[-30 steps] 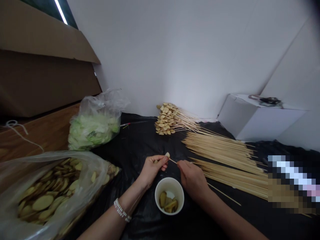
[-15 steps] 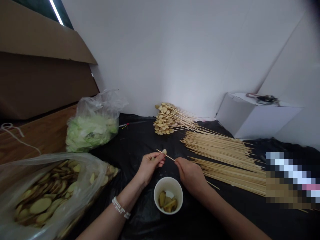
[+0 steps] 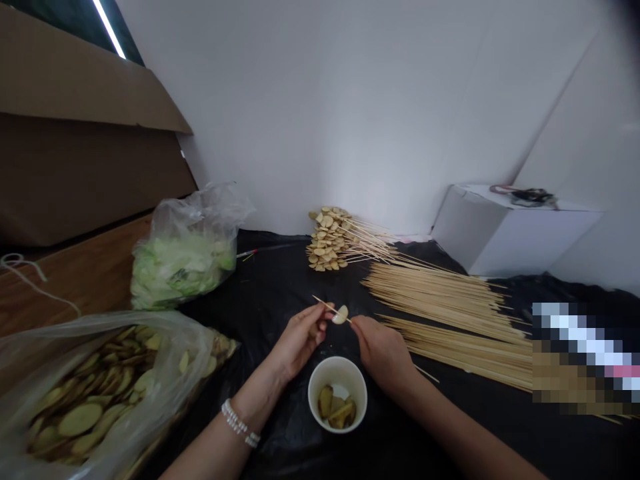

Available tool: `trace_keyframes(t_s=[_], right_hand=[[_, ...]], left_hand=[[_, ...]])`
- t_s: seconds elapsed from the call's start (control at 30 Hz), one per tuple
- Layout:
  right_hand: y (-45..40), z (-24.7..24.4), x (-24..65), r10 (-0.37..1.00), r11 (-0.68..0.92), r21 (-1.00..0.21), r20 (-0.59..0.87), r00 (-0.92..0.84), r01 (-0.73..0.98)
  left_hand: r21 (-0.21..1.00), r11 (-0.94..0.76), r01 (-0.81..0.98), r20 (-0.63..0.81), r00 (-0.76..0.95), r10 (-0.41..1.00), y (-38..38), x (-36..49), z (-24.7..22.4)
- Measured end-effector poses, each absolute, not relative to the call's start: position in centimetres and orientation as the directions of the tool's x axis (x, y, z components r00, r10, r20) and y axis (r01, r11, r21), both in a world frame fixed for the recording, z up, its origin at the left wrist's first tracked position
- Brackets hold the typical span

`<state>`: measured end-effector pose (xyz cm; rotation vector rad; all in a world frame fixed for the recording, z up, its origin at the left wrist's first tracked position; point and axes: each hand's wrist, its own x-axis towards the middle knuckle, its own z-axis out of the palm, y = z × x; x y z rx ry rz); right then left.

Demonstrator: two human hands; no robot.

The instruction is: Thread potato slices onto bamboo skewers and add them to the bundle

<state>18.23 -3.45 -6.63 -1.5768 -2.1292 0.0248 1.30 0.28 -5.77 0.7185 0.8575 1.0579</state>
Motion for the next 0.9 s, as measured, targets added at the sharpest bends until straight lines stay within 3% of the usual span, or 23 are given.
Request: trace_keyframes(t_s=[0.13, 0.2, 0.9], right_hand=[[-3.4, -6.8, 18.5, 0.897, 0.334, -0.293, 0.390, -0.208, 0.896], [-3.4, -6.9, 18.5, 0.891, 0.348, -0.299, 0.401, -0.213, 0.889], [-3.7, -6.6, 18.6, 0.873, 0.369, -0.294, 0.435, -0.220, 0.882]], left_hand=[[0.639, 0.462, -0.615, -0.291, 0.363, 0.885, 0.6, 0.3, -5.3], [0.606, 0.467, -0.644, -0.280, 0.376, 0.883, 0.7, 0.1, -5.4], [0.739, 0.311, -0.598, -0.264, 0.169, 0.950, 1.4, 0.1, -6.1]])
